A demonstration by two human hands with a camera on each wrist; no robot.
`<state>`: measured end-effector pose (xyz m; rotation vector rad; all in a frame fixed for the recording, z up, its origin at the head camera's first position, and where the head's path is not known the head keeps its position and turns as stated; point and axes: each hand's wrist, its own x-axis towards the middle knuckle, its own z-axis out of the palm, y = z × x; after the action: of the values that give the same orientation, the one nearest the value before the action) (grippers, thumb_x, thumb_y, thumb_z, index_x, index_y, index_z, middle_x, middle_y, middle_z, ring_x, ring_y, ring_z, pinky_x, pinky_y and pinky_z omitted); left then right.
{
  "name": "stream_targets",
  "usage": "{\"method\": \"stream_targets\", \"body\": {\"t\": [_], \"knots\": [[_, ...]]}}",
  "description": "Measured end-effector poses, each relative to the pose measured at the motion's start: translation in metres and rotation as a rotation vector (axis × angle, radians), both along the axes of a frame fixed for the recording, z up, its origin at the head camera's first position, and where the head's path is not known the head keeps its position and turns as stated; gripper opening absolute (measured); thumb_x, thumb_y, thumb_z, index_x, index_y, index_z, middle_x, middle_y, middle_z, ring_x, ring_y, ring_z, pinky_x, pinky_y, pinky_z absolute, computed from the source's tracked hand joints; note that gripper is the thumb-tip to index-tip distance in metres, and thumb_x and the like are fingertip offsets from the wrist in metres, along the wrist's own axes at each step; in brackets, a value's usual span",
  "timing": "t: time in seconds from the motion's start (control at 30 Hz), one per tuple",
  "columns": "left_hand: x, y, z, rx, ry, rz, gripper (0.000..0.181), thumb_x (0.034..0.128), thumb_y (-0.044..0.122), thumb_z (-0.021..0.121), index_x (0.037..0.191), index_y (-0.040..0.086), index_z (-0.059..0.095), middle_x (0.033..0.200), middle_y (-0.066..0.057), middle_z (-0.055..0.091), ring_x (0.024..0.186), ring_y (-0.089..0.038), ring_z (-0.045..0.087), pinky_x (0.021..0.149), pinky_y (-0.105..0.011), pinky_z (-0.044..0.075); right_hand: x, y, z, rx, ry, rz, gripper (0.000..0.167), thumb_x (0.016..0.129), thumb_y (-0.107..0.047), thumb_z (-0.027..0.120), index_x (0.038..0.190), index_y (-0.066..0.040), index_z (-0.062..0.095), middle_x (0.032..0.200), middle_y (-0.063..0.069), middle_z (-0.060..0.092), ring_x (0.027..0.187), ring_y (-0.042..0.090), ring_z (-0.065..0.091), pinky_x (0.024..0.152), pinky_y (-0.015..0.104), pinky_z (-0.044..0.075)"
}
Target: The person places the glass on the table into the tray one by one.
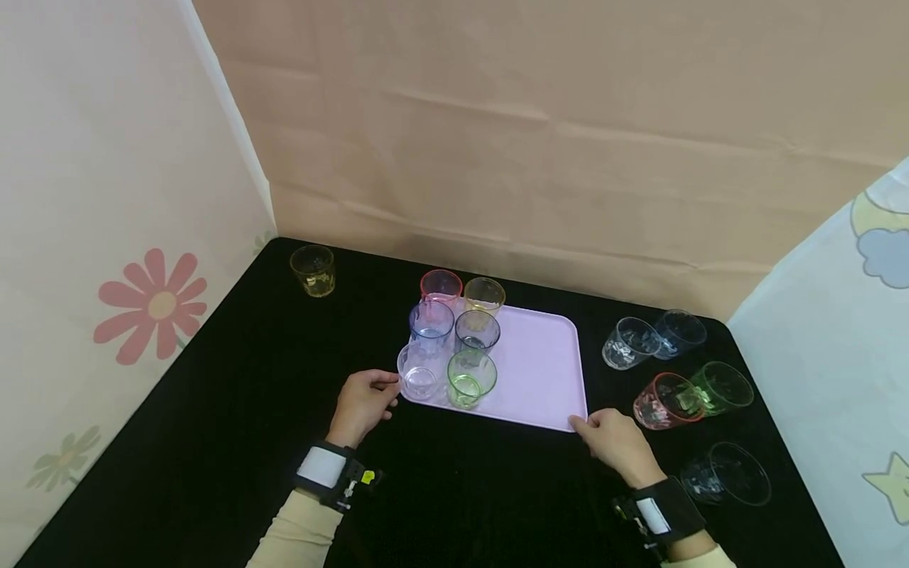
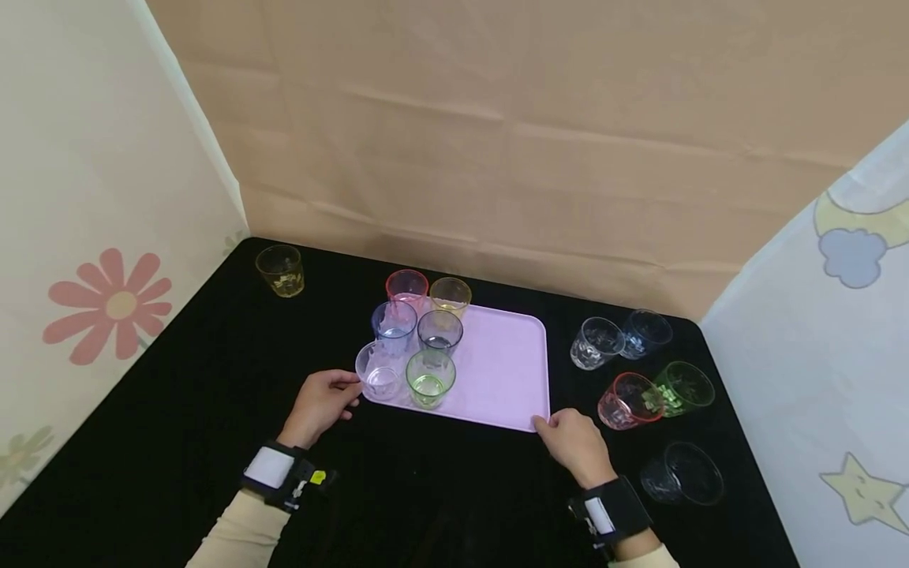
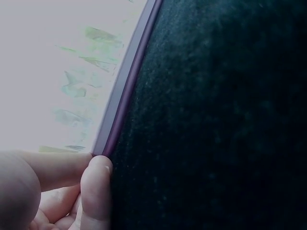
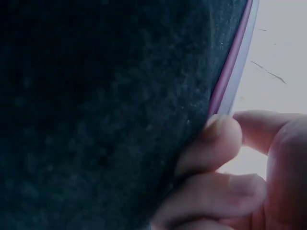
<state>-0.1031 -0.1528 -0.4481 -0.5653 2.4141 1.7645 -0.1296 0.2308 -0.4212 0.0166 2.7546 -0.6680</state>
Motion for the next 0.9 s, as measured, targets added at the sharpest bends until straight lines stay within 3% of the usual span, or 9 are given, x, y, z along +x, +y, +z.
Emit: {"method": "stream_targets", "body": {"t": [0.37, 0.9], "knots": [[0.0, 0.001, 0.0, -0.006, 0.033, 0.001, 0.019, 0.0965, 0.011, 0.068, 0.112, 0.001, 0.073, 0.095, -0.011, 0.069, 0.075, -0.018, 0.065, 0.062, -0.028, 0.057, -0.005, 0.003, -0.005, 0.0, -0.01, 0.004, 0.044, 0.099, -0.031, 0.06, 0.06, -0.013, 0.051, 0.057, -0.002, 0.045, 0.051, 0.015, 0.042, 0.051, 0.029, 0.034], [-0.002, -0.013, 0.015, 0.043, -0.022, -0.059, 0.024, 0.1021, 0.014, 0.061, 0.119, -0.002, 0.067, 0.103, -0.015, 0.07, 0.084, -0.021, 0.067, 0.067, -0.03, 0.058, -0.005, 0.001, -0.006, -0.02, 0.004, -0.004, 0.045, 0.099, -0.03, 0.06, 0.059, -0.013, 0.051, 0.056, -0.002, 0.043, 0.05, 0.014, 0.04, 0.05, 0.029, 0.031]]}}
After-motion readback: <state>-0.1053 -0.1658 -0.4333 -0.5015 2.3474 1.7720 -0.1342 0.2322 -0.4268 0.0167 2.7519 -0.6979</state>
